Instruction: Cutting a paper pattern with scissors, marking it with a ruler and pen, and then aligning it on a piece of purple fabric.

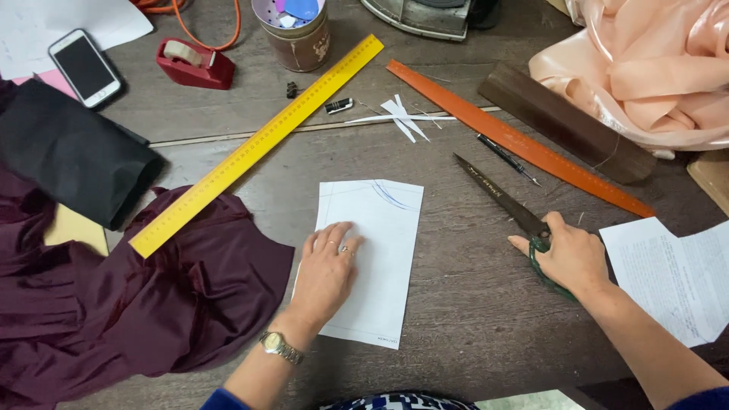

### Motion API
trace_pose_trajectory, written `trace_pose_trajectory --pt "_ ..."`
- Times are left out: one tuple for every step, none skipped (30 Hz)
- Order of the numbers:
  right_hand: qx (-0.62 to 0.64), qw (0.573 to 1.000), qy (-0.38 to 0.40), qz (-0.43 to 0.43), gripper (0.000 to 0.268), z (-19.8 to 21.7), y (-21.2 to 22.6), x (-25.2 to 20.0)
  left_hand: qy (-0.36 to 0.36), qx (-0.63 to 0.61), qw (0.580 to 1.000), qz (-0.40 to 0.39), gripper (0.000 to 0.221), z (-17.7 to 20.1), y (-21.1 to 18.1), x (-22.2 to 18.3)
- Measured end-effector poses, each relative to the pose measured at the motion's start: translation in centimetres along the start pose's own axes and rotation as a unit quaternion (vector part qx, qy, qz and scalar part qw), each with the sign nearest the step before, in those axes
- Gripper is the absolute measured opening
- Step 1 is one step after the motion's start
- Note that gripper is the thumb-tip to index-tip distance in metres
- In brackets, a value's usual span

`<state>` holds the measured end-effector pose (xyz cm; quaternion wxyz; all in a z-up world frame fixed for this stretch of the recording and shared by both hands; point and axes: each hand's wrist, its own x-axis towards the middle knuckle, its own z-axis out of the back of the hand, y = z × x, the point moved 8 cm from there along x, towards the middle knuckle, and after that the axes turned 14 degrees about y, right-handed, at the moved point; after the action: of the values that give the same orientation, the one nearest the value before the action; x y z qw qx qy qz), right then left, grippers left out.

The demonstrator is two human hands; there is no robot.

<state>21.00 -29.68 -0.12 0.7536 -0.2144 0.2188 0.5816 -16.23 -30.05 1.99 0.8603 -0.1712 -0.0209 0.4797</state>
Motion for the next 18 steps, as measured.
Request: trace_pose_trajectory --pt "0.000 1.000 0.001 -0.001 0.065 0.0 0.0 -0.1 0.001 -0.001 1.000 -0.001 0.047 -0.2 -0.2 0.4" --pt "0.006 1.000 -0.002 0.002 0.064 0.1 0.1 -0.1 -0.008 0.005 1.000 -0.013 0.045 -0.2 -0.5 0.8" --pt "0.013 1.000 -0.004 0.006 0.063 0.2 0.2 -0.2 -0.016 0.011 1.000 -0.024 0.044 -0.2 -0.9 1.2" --pt "0.012 1.000 -0.003 0.005 0.063 0.1 0.1 -0.2 -0.015 0.009 1.000 -0.025 0.044 -0.4 -0.8 1.6" --pt "0.010 1.000 -0.009 0.006 0.063 0.1 0.1 -0.1 -0.032 0.015 0.999 -0.029 0.046 -0.4 -0.8 1.9" --pt "0.007 1.000 -0.014 0.008 0.063 0.1 0.0 -0.1 -0.049 0.021 0.998 -0.033 0.048 -0.3 -0.9 2.3" --pt "0.007 1.000 -0.013 0.007 0.063 0.4 0.2 -0.2 -0.048 0.020 0.998 -0.034 0.048 -0.6 -0.6 2.5" --pt "0.010 1.000 -0.001 0.002 0.063 0.5 0.3 -0.3 -0.042 0.019 0.998 -0.031 0.047 -0.9 -0.3 2.9" --pt "0.014 1.000 0.011 -0.003 0.063 0.5 0.4 -0.4 -0.035 0.018 0.999 -0.028 0.047 -1.3 0.0 3.1" --pt "0.013 1.000 0.013 -0.004 0.063 0.2 0.2 -0.3 -0.033 0.017 0.999 -0.028 0.047 -1.4 0.1 3.1" --pt "0.008 1.000 0.005 0.000 0.063 0.2 0.2 -0.2 -0.039 0.029 0.998 -0.033 0.049 -1.3 0.1 3.3" --pt "0.004 1.000 -0.003 0.005 0.063 0.2 0.1 -0.1 -0.044 0.041 0.997 -0.038 0.052 -1.2 0.1 3.4" --pt "0.003 1.000 -0.003 0.004 0.063 0.3 0.2 -0.1 -0.045 0.040 0.997 -0.039 0.052 -1.3 0.3 3.6" --pt "0.000 1.000 0.006 0.002 0.063 0.2 0.2 -0.1 -0.041 0.044 0.997 -0.049 0.052 -1.5 0.4 3.9" --pt "-0.005 1.000 0.015 0.001 0.064 0.2 0.3 -0.1 -0.038 0.047 0.996 -0.058 0.052 -1.7 0.5 4.1" --pt "-0.005 1.000 0.015 0.000 0.064 0.0 0.1 0.0 -0.037 0.046 0.997 -0.059 0.052 -1.6 0.9 4.5" --pt "-0.007 1.000 0.007 0.003 0.063 0.0 0.0 0.1 -0.026 0.050 0.996 -0.068 0.055 -1.8 1.1 4.7" --pt "-0.009 1.000 0.000 0.007 0.063 -0.1 -0.1 0.2 -0.014 0.054 0.995 -0.078 0.057 -1.9 1.3 5.0"
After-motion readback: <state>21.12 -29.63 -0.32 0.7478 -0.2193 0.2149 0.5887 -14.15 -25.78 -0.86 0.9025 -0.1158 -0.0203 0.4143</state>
